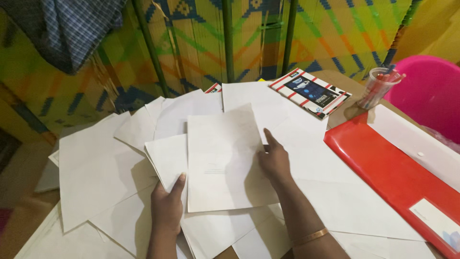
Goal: The person sorts through a large pile of white papers on a table, flipping through sheets and separating them into smaller stacks. They also handle a clear plastic cup containing pens, removing and placing pens on the table.
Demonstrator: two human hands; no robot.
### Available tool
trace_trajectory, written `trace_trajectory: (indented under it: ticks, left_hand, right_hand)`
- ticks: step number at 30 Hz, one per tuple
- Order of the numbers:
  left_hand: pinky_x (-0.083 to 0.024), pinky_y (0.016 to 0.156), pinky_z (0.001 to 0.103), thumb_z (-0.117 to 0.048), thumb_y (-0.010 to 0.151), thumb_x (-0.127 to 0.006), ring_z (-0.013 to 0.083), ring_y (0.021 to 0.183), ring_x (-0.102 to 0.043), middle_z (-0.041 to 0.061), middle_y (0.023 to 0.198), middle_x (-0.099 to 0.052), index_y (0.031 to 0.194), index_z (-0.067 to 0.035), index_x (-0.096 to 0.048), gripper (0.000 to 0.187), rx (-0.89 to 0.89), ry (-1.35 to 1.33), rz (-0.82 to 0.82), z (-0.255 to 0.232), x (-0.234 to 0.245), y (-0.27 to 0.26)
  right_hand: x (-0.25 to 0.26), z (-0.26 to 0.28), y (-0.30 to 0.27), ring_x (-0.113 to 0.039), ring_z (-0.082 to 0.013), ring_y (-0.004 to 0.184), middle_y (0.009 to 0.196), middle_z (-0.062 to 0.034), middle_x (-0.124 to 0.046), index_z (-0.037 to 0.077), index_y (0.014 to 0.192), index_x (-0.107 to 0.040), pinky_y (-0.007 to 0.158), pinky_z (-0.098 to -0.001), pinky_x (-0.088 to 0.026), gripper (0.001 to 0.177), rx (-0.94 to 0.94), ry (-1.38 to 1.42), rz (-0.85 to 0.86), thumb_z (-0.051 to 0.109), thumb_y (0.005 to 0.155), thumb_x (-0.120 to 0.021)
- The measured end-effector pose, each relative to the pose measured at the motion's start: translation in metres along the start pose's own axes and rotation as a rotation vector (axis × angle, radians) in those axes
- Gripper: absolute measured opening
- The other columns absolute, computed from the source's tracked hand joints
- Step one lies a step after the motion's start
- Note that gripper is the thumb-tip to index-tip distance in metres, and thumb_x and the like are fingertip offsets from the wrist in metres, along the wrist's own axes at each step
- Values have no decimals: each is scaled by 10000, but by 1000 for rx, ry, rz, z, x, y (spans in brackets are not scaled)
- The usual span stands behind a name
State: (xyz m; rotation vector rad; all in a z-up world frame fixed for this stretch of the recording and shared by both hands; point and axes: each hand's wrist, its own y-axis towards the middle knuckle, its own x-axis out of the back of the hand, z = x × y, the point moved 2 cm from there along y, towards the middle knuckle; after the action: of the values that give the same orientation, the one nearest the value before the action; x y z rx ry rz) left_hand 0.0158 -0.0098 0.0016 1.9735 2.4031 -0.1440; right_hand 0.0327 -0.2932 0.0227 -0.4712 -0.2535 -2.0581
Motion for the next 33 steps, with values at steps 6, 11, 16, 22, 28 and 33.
trace_trajectory:
  ticks: [6, 11, 16, 22, 28, 33]
  left_hand:
    - [-509, 914, 342, -288, 887, -721, 213, 1066, -669, 119, 1187, -739, 1290, 20, -645, 512, 28, 37, -14, -3, -1, -2]
    - [-501, 930, 336, -301, 870, -727, 207, 1094, -664, 98, 1216, -729, 1306, 2, -639, 538, 44, 42, -22, -9, -2, -2]
    - [-502, 931, 344, -319, 869, -734, 214, 1094, -667, 108, 1219, -733, 1308, -5, -647, 547, 63, 76, -39, -5, 0, -2]
    - [-498, 945, 353, -300, 862, -737, 214, 1117, -658, 104, 1241, -726, 1316, -10, -641, 547, 55, 54, -31, -8, -1, 0]
    - [-489, 975, 357, -287, 865, -733, 216, 1143, -648, 102, 1266, -712, 1342, -18, -621, 559, 75, 78, -24, -8, -1, -2]
    - [-481, 992, 354, -278, 863, -737, 212, 1159, -641, 104, 1281, -703, 1351, -16, -608, 569, 86, 57, -15, -7, -3, 0]
  right_hand:
    - [15, -22, 13, -495, -417, 1274, 1443, -167, -513, 234, 1553, -408, 1059, -500, -433, 790, -92, -394, -265, 85, 814, -644]
    - [7, -12, 9, -372, -438, 1430, 1530, -207, -438, 174, 1522, -412, 1094, -636, -282, 785, 286, -559, -382, 254, 805, -723]
    - [-16, -14, 1, -365, -365, 1466, 1501, -141, -492, 204, 1564, -328, 1176, -701, -146, 816, 222, -678, 33, 533, 899, -665]
    - [-9, -8, 2, -310, -394, 1477, 1543, -138, -441, 187, 1619, -154, 1135, -750, -110, 1026, 150, -653, 31, 613, 844, -675]
    - [-6, -5, -1, -180, -431, 1529, 1591, -100, -391, 196, 1637, -68, 1121, -798, 8, 1064, 60, -623, 55, 632, 858, -648]
    - [2, 0, -2, -78, -456, 1542, 1630, -55, -336, 190, 1630, -58, 1086, -832, 70, 1048, 0, -619, 29, 675, 870, -591]
